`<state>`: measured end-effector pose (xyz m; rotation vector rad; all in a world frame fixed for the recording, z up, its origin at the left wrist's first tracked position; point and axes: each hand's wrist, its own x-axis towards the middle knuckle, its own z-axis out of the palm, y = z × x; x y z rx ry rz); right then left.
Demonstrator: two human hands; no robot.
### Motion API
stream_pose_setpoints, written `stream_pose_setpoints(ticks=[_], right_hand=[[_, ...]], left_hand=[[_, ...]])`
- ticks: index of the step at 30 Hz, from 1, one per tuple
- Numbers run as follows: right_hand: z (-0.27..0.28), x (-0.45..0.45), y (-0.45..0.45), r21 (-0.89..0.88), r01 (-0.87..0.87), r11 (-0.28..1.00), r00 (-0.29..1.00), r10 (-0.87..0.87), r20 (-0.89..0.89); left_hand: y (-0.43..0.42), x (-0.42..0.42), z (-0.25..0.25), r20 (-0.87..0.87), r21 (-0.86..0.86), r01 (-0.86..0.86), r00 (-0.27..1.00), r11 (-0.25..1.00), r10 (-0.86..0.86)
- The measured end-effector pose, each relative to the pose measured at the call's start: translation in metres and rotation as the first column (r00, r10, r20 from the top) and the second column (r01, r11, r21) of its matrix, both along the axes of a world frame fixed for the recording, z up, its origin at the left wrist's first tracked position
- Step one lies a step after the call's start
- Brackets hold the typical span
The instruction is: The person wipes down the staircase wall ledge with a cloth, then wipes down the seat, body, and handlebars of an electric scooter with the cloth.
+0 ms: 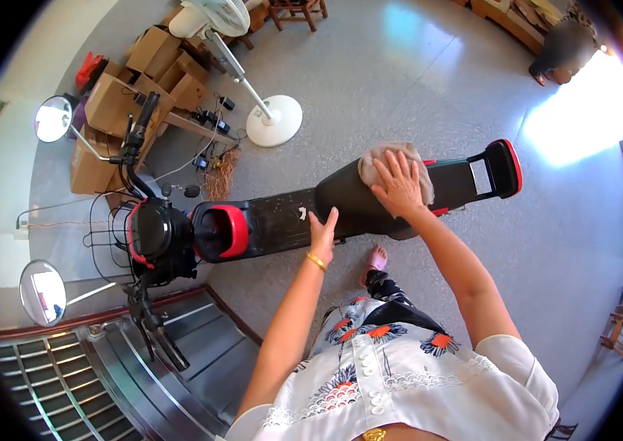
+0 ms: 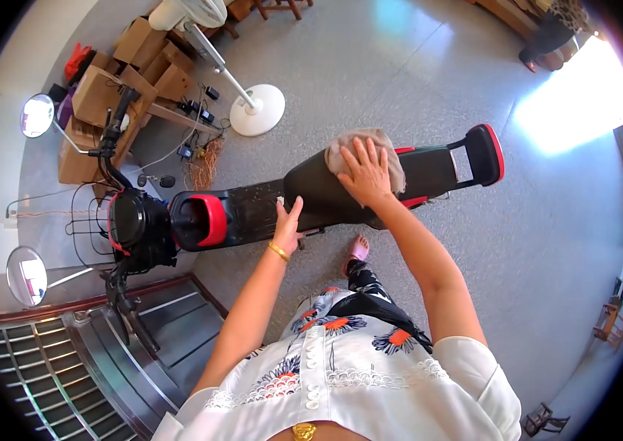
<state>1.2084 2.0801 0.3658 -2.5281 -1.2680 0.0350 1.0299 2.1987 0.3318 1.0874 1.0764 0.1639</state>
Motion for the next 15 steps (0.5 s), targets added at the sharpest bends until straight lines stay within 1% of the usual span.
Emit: stream_pose_setpoints(ticks=[1, 2, 3, 4, 5, 6, 7, 8, 9, 10, 11, 12, 13, 14, 15], right_hand=[[-0.005, 0.016, 0.011, 0.013, 0.034, 0.999, 0.998, -0.035, 0.055], [-0.004, 0.030, 0.021, 0.028, 0.068, 0.997, 0.991, -0.071, 0.110], [-0.004, 0.042, 0.033, 0.034, 0.065, 0.997, 0.988, -0.069, 0.137], [0.002, 0.050, 0.048, 0.022, 0.061, 0.998, 0.990, -0.063, 0.125], [0.008, 0.056, 0.063, -0.190, 0.054, 0.980, 0.998, -0.058, -0.014], [0.009, 0.057, 0.076, -0.389, 0.017, 0.921, 0.986, -0.080, -0.148], [0.005, 0.054, 0.087, -0.422, -0.068, 0.904, 0.989, 0.006, -0.146], [0.004, 0.047, 0.097, -0.468, -0.200, 0.861, 0.976, 0.131, -0.176], [0.003, 0.037, 0.108, -0.506, -0.323, 0.800, 0.945, 0.248, -0.212], [-0.007, 0.020, 0.123, -0.517, -0.310, 0.798, 0.949, 0.231, -0.213], [-0.002, 0.005, 0.132, -0.475, -0.420, 0.774, 0.902, 0.297, -0.314], [-0.006, -0.013, 0.142, -0.452, -0.418, 0.788, 0.898, 0.284, -0.337], [-0.008, -0.030, 0.144, -0.406, -0.492, 0.770, 0.870, 0.423, -0.252], [-0.005, -0.044, 0.145, -0.353, -0.488, 0.798, 0.872, 0.431, -0.230], [-0.010, -0.045, 0.140, -0.274, -0.504, 0.819, 0.862, 0.456, -0.221]], left_hand=[[0.000, 0.013, 0.023, -0.096, -0.145, -0.043, 0.995, 0.988, 0.030], [0.000, 0.018, 0.013, -0.109, -0.155, -0.053, 0.993, 0.986, 0.036], [0.001, 0.022, 0.000, -0.060, -0.273, -0.091, 0.995, 0.958, 0.077], [0.002, 0.024, -0.009, -0.017, -0.388, -0.121, 0.992, 0.914, 0.124], [0.001, 0.024, -0.010, -0.004, -0.368, -0.123, 0.991, 0.922, 0.130], [0.000, 0.024, -0.011, -0.015, -0.376, -0.129, 0.991, 0.918, 0.134], [-0.001, 0.023, -0.013, 0.014, -0.374, -0.137, 0.988, 0.917, 0.153], [-0.001, 0.022, -0.013, 0.043, -0.370, -0.144, 0.984, 0.918, 0.172], [-0.002, 0.021, -0.012, 0.034, -0.373, -0.145, 0.985, 0.916, 0.169], [-0.003, 0.021, -0.008, 0.019, -0.360, -0.160, 0.984, 0.919, 0.179], [-0.004, 0.022, -0.007, 0.005, -0.347, -0.172, 0.983, 0.922, 0.185], [-0.005, 0.021, -0.007, 0.002, -0.352, -0.161, 0.985, 0.922, 0.173], [-0.006, 0.019, -0.008, -0.016, -0.310, -0.161, 0.986, 0.937, 0.164], [-0.008, 0.016, -0.012, -0.035, -0.267, -0.156, 0.988, 0.951, 0.152], [-0.008, 0.010, -0.027, -0.029, -0.278, -0.153, 0.988, 0.948, 0.151]])
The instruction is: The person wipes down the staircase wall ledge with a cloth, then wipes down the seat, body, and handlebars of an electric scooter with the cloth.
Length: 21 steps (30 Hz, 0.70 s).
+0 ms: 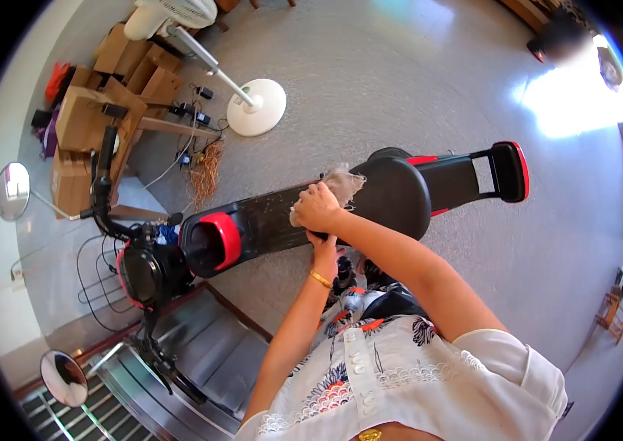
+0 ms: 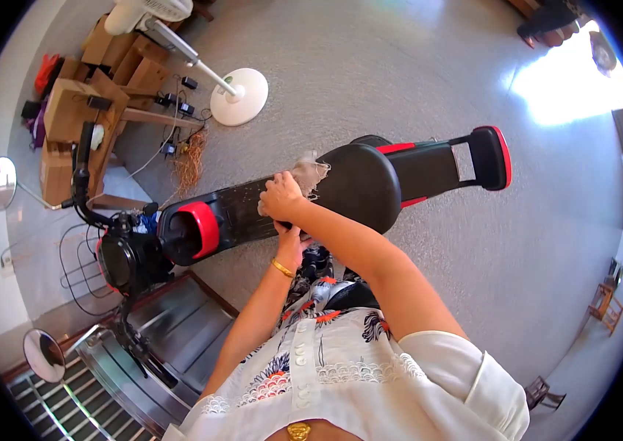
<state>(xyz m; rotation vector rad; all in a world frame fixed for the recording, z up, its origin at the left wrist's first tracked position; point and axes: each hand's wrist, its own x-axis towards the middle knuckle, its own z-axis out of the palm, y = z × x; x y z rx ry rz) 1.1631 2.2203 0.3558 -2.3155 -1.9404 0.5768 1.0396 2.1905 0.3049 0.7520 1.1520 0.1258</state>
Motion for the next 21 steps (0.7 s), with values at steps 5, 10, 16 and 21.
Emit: stream_pose_setpoints(ticks=[5, 10, 16, 21], right_hand=[[0.018, 0.067, -0.031, -0.105, 0.288, 0.952, 0.956, -0.292, -0.032], [0.017, 0.125, -0.089, -0.054, 0.747, 0.662, 0.664, -0.746, 0.037], [0.016, 0.044, -0.136, 0.494, 0.579, 0.648, 0.706, -0.702, 0.093], [0.017, 0.022, -0.169, 0.499, 0.529, 0.686, 0.769, -0.636, 0.059]], left_hand=[[0.003, 0.010, 0.037, -0.087, -0.035, 0.049, 0.995, 0.998, -0.051], [-0.001, 0.002, 0.016, -0.159, 0.287, 0.155, 0.981, 0.945, -0.113], [0.033, 0.035, 0.033, -0.364, 0.903, 0.404, 0.900, 0.143, -0.241], [0.020, 0.101, 0.042, -0.726, 0.688, 0.637, 0.614, -0.348, -0.311]])
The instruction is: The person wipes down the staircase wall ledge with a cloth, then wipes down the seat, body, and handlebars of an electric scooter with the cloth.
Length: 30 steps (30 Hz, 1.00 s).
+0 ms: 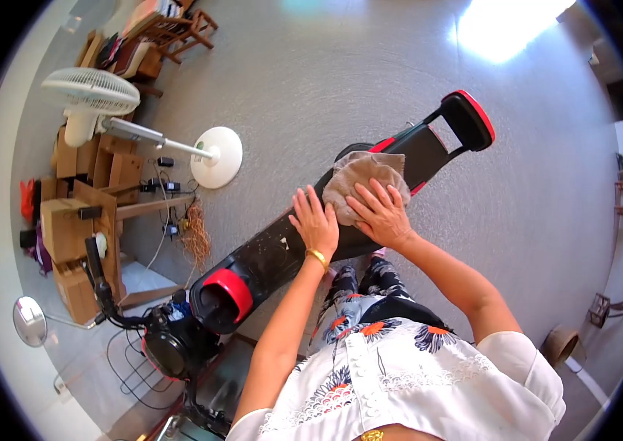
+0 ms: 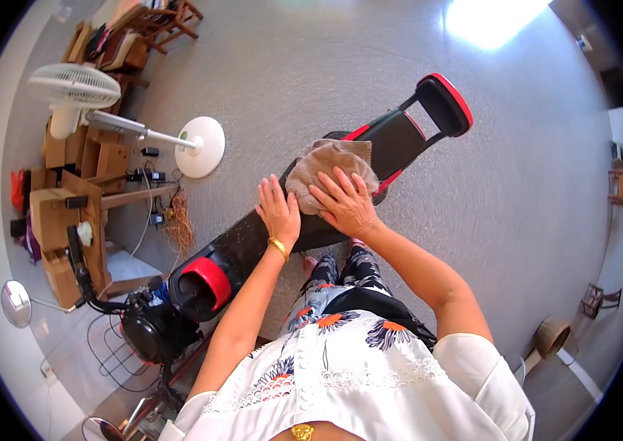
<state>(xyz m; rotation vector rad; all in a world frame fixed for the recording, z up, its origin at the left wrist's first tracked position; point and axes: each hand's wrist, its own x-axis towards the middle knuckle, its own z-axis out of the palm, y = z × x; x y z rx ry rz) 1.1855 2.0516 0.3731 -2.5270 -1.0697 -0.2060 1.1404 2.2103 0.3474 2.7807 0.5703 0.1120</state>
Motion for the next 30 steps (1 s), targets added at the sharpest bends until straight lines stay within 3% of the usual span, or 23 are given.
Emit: stream_pose_setpoints(ticks=[2, 4, 6, 8, 10, 11, 14, 16, 18, 19, 21, 22, 25, 26, 28, 30], right_hand=[[0.006, 0.013, 0.003, 0.025, 0.137, 0.990, 0.989, -0.135, -0.066], [0.002, 0.036, 0.008, 0.050, 0.220, 0.974, 0.975, -0.220, -0.008], [-0.027, 0.069, 0.008, 0.111, 0.511, 0.852, 0.796, -0.421, -0.435], [-0.058, 0.104, -0.015, -0.014, 0.566, 0.824, 0.650, -0.457, -0.608], [-0.077, 0.131, -0.049, -0.137, 0.469, 0.872, 0.765, -0.479, -0.430], [-0.086, 0.147, -0.065, -0.118, 0.525, 0.843, 0.771, -0.530, -0.353], [-0.107, 0.185, -0.095, -0.035, 0.680, 0.733, 0.717, -0.673, -0.181], [-0.127, 0.190, -0.095, -0.055, 0.710, 0.702, 0.673, -0.699, -0.240], [-0.159, 0.176, -0.077, -0.104, 0.739, 0.666, 0.674, -0.729, 0.118], [-0.155, 0.168, -0.059, -0.071, 0.733, 0.676, 0.679, -0.732, 0.048], [-0.166, 0.136, -0.034, -0.025, 0.406, 0.913, 0.907, -0.406, -0.107], [-0.176, 0.115, -0.015, -0.080, 0.319, 0.944, 0.939, -0.327, -0.109], [-0.178, 0.072, 0.006, 0.098, 0.190, 0.977, 0.976, -0.177, -0.129], [-0.177, 0.074, -0.003, 0.095, 0.195, 0.976, 0.975, -0.183, -0.128], [-0.174, 0.090, -0.029, -0.001, -0.078, 0.997, 0.996, 0.078, -0.048], [-0.170, 0.128, -0.046, -0.083, -0.080, 0.993, 0.988, 0.090, 0.128]], left_hand=[[-0.006, 0.006, 0.003, -0.060, 0.074, 0.025, 0.998, 0.997, -0.021], [-0.009, 0.006, 0.003, -0.127, 0.148, 0.053, 0.991, 0.988, -0.034], [-0.007, 0.005, 0.003, -0.067, 0.159, 0.084, 0.995, 0.984, -0.074], [-0.009, 0.006, 0.004, -0.060, 0.176, 0.092, 0.995, 0.980, -0.082], [-0.008, 0.007, 0.008, -0.046, 0.178, 0.079, 0.996, 0.981, -0.072], [-0.008, 0.006, 0.007, -0.033, 0.194, 0.078, 0.997, 0.978, -0.073], [-0.009, 0.006, 0.008, 0.006, 0.185, 0.084, 0.996, 0.979, -0.087], [-0.009, 0.007, 0.007, -0.007, 0.209, 0.087, 0.996, 0.974, -0.088], [-0.008, 0.005, 0.007, 0.010, 0.212, 0.090, 0.996, 0.973, -0.094], [-0.007, 0.005, 0.006, 0.011, 0.211, 0.091, 0.995, 0.973, -0.095], [-0.007, 0.004, 0.005, 0.009, 0.204, 0.095, 0.995, 0.974, -0.099], [-0.007, 0.004, 0.005, 0.017, 0.196, 0.098, 0.995, 0.976, -0.103], [-0.004, 0.003, 0.006, 0.018, 0.181, 0.108, 0.993, 0.978, -0.113], [-0.004, 0.003, 0.006, 0.022, 0.177, 0.108, 0.993, 0.978, -0.113], [-0.005, 0.004, 0.007, 0.032, 0.177, 0.118, 0.992, 0.977, -0.125], [-0.004, 0.004, 0.005, 0.038, 0.179, 0.112, 0.992, 0.978, -0.120]])
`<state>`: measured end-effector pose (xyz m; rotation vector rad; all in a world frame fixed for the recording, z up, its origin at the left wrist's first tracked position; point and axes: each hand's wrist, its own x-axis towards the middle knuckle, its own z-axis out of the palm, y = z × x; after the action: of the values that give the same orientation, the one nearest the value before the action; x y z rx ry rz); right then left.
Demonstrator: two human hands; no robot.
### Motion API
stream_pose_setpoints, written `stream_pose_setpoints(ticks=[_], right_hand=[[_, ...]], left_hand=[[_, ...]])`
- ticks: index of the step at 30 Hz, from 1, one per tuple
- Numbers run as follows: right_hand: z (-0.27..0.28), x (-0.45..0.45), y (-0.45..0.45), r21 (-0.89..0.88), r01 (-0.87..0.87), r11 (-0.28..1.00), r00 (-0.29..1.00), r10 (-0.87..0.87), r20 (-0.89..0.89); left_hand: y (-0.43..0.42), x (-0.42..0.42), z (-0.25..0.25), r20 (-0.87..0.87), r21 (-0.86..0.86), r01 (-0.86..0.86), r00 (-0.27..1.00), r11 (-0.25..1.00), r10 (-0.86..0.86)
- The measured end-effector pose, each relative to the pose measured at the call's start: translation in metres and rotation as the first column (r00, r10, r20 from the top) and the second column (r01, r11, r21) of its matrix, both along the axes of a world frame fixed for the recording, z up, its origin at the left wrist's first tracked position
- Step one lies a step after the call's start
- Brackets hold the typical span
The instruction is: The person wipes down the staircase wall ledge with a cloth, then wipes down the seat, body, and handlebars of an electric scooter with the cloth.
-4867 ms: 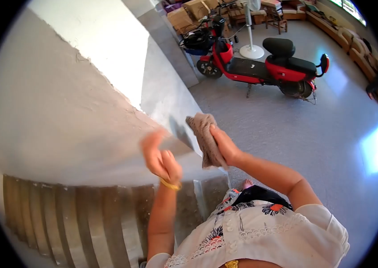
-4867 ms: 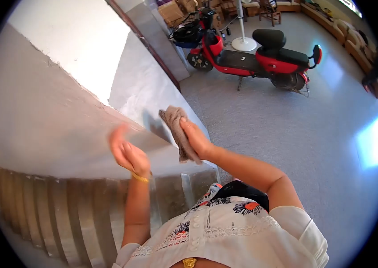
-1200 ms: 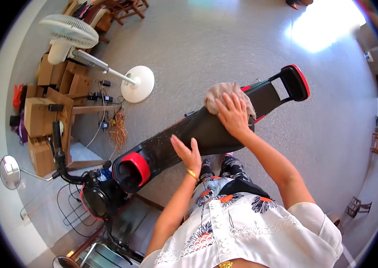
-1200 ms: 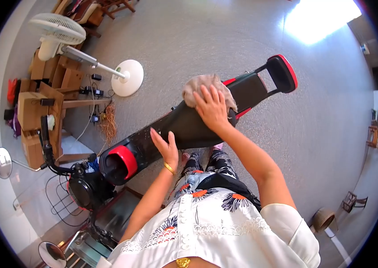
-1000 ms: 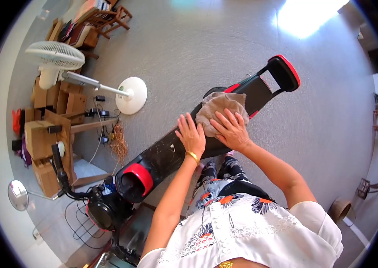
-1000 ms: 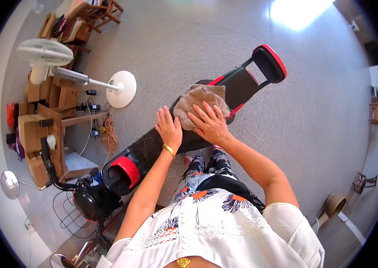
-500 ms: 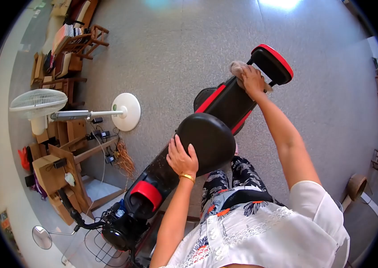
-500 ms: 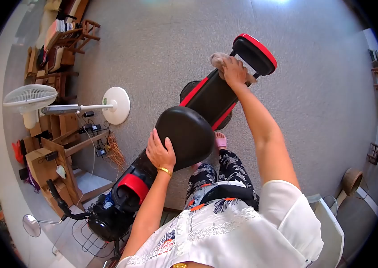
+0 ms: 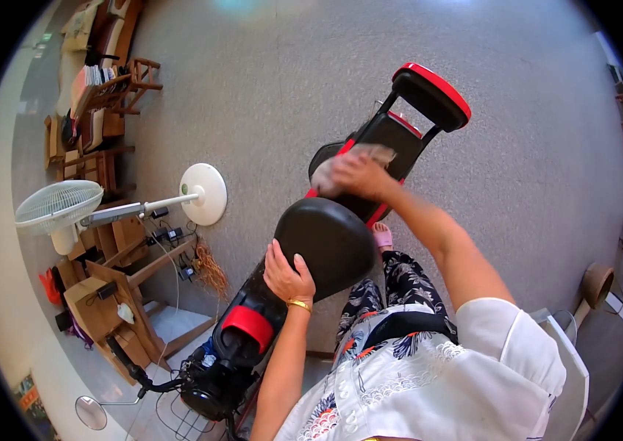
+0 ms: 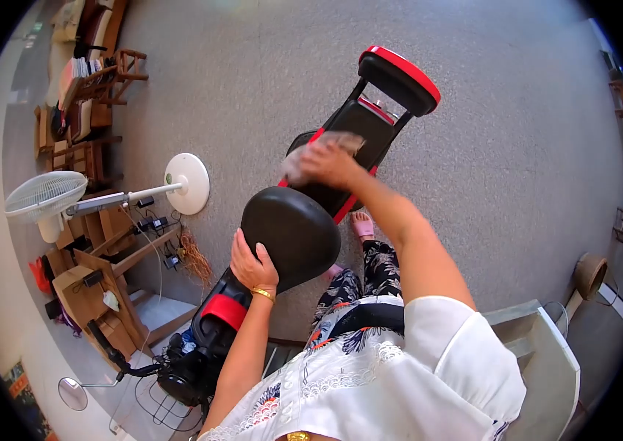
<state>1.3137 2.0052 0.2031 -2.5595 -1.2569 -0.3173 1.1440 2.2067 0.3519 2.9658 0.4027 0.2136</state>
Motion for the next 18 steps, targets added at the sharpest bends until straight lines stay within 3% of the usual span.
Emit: stream_pose_setpoints(ticks=[2, 3, 4, 7, 9, 10, 12, 13, 16, 18], right_hand=[[0.008, 0.037, -0.012, -0.119, 0.301, 0.946, 0.943, -0.314, -0.109], [0.007, 0.051, -0.023, -0.101, 0.395, 0.913, 0.915, -0.401, -0.050], [0.016, 0.062, -0.031, -0.197, 0.449, 0.871, 0.878, -0.471, -0.080], [0.023, 0.061, -0.048, -0.146, 0.518, 0.843, 0.819, -0.538, -0.202], [0.007, 0.044, -0.054, 0.088, 0.808, 0.583, 0.587, -0.781, -0.215], [-0.004, 0.035, -0.059, 0.088, 0.808, 0.582, 0.586, -0.782, -0.212], [-0.020, 0.012, -0.070, 0.135, 0.949, 0.285, 0.314, -0.891, -0.327], [-0.010, 0.002, -0.069, 0.117, 0.935, 0.334, 0.354, -0.887, -0.298], [-0.004, -0.020, -0.060, 0.213, 0.924, 0.317, 0.371, -0.874, -0.313], [-0.019, -0.051, -0.037, 0.288, 0.934, 0.213, 0.318, -0.863, -0.391]], left_hand=[[0.001, 0.000, 0.000, 0.008, -0.012, -0.002, 1.000, 1.000, 0.002], [0.001, 0.000, -0.001, 0.015, -0.025, -0.006, 1.000, 1.000, 0.007], [0.001, 0.000, -0.002, 0.014, -0.027, -0.004, 1.000, 1.000, 0.004], [0.001, -0.001, -0.002, 0.013, -0.029, -0.006, 1.000, 1.000, 0.006], [0.001, 0.000, -0.003, 0.022, -0.002, 0.000, 1.000, 1.000, 0.000], [0.001, 0.000, -0.002, 0.023, -0.004, 0.002, 1.000, 1.000, -0.002], [-0.001, 0.000, -0.001, 0.026, 0.002, -0.003, 1.000, 1.000, 0.003], [-0.001, 0.000, -0.001, 0.028, 0.000, 0.003, 1.000, 1.000, -0.003], [0.000, 0.000, -0.003, 0.044, -0.011, 0.005, 0.999, 1.000, -0.005], [0.001, 0.001, -0.003, 0.043, -0.008, 0.003, 0.999, 1.000, -0.002]])
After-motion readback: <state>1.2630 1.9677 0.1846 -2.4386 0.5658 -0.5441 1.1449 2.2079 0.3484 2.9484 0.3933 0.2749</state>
